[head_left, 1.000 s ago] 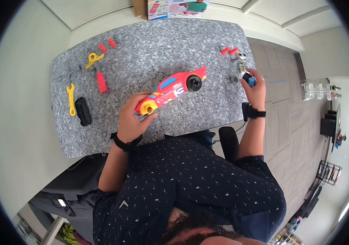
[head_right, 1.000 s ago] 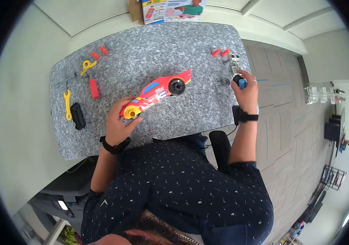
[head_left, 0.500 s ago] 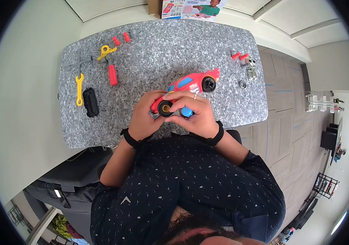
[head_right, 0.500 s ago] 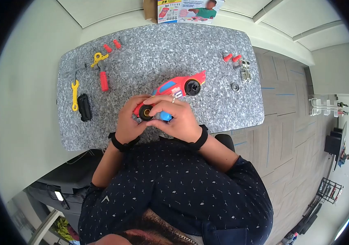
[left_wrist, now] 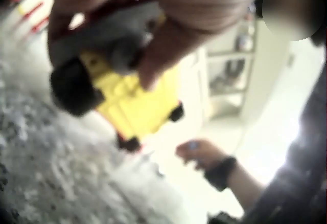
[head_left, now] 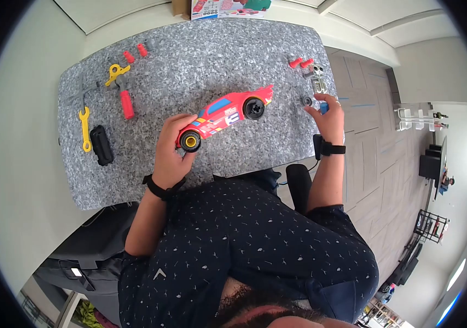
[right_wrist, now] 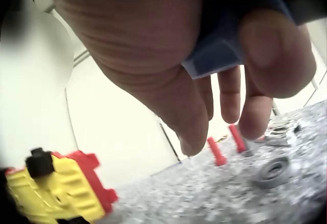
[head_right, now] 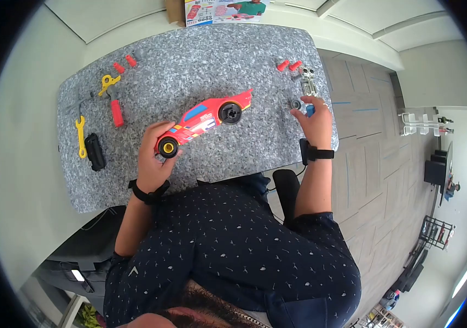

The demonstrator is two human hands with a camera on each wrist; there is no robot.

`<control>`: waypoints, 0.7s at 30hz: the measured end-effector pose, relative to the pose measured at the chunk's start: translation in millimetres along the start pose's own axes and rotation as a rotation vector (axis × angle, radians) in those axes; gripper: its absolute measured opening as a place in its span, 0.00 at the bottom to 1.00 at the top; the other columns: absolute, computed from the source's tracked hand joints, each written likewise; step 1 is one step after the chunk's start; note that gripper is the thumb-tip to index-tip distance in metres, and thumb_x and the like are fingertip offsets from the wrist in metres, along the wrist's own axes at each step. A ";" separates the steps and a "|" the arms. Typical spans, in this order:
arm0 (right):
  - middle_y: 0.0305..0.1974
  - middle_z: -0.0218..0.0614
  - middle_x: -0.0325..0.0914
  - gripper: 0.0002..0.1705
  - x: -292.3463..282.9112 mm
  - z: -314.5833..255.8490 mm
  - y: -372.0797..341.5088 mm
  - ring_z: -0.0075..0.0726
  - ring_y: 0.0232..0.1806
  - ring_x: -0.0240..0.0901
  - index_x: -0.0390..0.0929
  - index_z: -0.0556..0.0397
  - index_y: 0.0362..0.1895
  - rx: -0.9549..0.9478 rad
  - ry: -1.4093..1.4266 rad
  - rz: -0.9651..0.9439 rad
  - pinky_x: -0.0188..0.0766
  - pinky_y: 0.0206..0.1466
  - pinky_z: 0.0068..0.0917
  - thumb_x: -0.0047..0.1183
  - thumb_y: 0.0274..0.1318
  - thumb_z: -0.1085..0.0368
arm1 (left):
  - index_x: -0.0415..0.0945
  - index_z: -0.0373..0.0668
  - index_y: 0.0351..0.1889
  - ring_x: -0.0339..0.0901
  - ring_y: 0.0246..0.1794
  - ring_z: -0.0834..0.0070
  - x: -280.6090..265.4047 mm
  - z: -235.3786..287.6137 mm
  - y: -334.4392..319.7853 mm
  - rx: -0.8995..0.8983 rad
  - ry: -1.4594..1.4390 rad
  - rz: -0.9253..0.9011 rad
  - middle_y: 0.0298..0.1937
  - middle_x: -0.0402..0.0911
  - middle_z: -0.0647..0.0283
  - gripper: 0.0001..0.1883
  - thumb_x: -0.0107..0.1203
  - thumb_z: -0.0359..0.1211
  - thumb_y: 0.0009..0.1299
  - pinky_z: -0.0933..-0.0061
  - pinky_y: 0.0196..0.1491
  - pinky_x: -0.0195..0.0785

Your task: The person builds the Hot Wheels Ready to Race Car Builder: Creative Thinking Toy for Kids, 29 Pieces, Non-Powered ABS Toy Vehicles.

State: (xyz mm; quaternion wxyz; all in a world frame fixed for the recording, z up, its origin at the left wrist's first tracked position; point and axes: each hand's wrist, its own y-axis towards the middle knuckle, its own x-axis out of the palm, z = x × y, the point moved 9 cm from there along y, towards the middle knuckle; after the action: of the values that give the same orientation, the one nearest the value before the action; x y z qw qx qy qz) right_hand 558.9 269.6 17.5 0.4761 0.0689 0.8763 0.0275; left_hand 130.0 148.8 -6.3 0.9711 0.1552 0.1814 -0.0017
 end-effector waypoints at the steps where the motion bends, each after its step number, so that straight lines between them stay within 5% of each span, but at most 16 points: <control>1: 0.53 0.42 0.90 0.27 4.7 5.2 2.0 0.53 0.49 0.87 0.91 0.51 0.56 0.039 0.019 -0.031 0.82 0.54 0.43 0.84 0.50 0.65 | 0.78 0.39 0.74 0.81 0.72 0.55 0.0 -0.6 -0.4 0.014 0.000 0.000 0.72 0.78 0.50 0.35 0.74 0.22 0.67 0.61 0.72 0.75; 7: 0.54 0.48 0.90 0.29 36.3 25.1 15.8 0.60 0.54 0.88 0.92 0.52 0.54 -0.156 -0.153 -0.019 0.84 0.58 0.48 0.86 0.45 0.63 | 0.78 0.40 0.75 0.80 0.72 0.57 0.5 0.1 -0.6 -0.022 -0.039 -0.019 0.72 0.78 0.51 0.37 0.76 0.23 0.66 0.61 0.72 0.75; 10: 0.50 0.49 0.92 0.22 41.6 31.1 21.2 0.62 0.51 0.89 0.93 0.52 0.53 -0.137 -0.133 -0.053 0.84 0.57 0.50 0.82 0.52 0.65 | 0.77 0.40 0.76 0.81 0.72 0.58 -2.2 9.1 2.2 0.007 -0.005 -0.037 0.73 0.78 0.52 0.39 0.78 0.25 0.65 0.62 0.72 0.75; 16: 0.41 0.46 0.94 0.13 28.5 10.6 16.7 0.47 0.38 0.91 0.92 0.52 0.55 -0.079 0.004 0.050 0.84 0.45 0.39 0.69 0.68 0.68 | 0.77 0.39 0.76 0.81 0.73 0.56 -3.6 14.0 2.8 0.027 -0.051 -0.047 0.75 0.80 0.49 0.39 0.80 0.31 0.66 0.58 0.75 0.73; 17: 0.38 0.40 0.94 0.13 25.9 -7.6 12.8 0.36 0.32 0.87 0.91 0.55 0.55 -0.153 0.167 0.090 0.81 0.42 0.33 0.68 0.69 0.71 | 0.76 0.39 0.78 0.80 0.75 0.55 -3.7 11.6 1.9 0.016 -0.065 -0.056 0.76 0.81 0.49 0.39 0.79 0.32 0.68 0.57 0.77 0.71; 20: 0.39 0.36 0.93 0.12 25.5 -61.2 -6.5 0.32 0.34 0.84 0.91 0.56 0.55 0.070 0.522 -0.115 0.81 0.42 0.33 0.67 0.69 0.75 | 0.74 0.40 0.80 0.79 0.78 0.53 -4.3 12.2 2.5 0.014 -0.092 -0.097 0.79 0.79 0.48 0.39 0.77 0.33 0.71 0.56 0.79 0.70; 21: 0.41 0.36 0.92 0.12 23.7 -95.3 -14.8 0.31 0.36 0.84 0.91 0.56 0.54 -0.031 0.549 -0.177 0.80 0.43 0.33 0.67 0.69 0.76 | 0.73 0.40 0.81 0.78 0.79 0.52 -4.4 11.9 2.6 0.025 -0.085 -0.130 0.80 0.78 0.48 0.39 0.76 0.34 0.72 0.55 0.80 0.69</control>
State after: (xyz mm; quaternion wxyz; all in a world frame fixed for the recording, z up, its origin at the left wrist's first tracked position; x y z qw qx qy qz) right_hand 464.9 260.1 48.1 0.2227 -0.0253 0.9744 0.0170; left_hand 130.2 147.5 6.7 0.9738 0.1549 0.1496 -0.0734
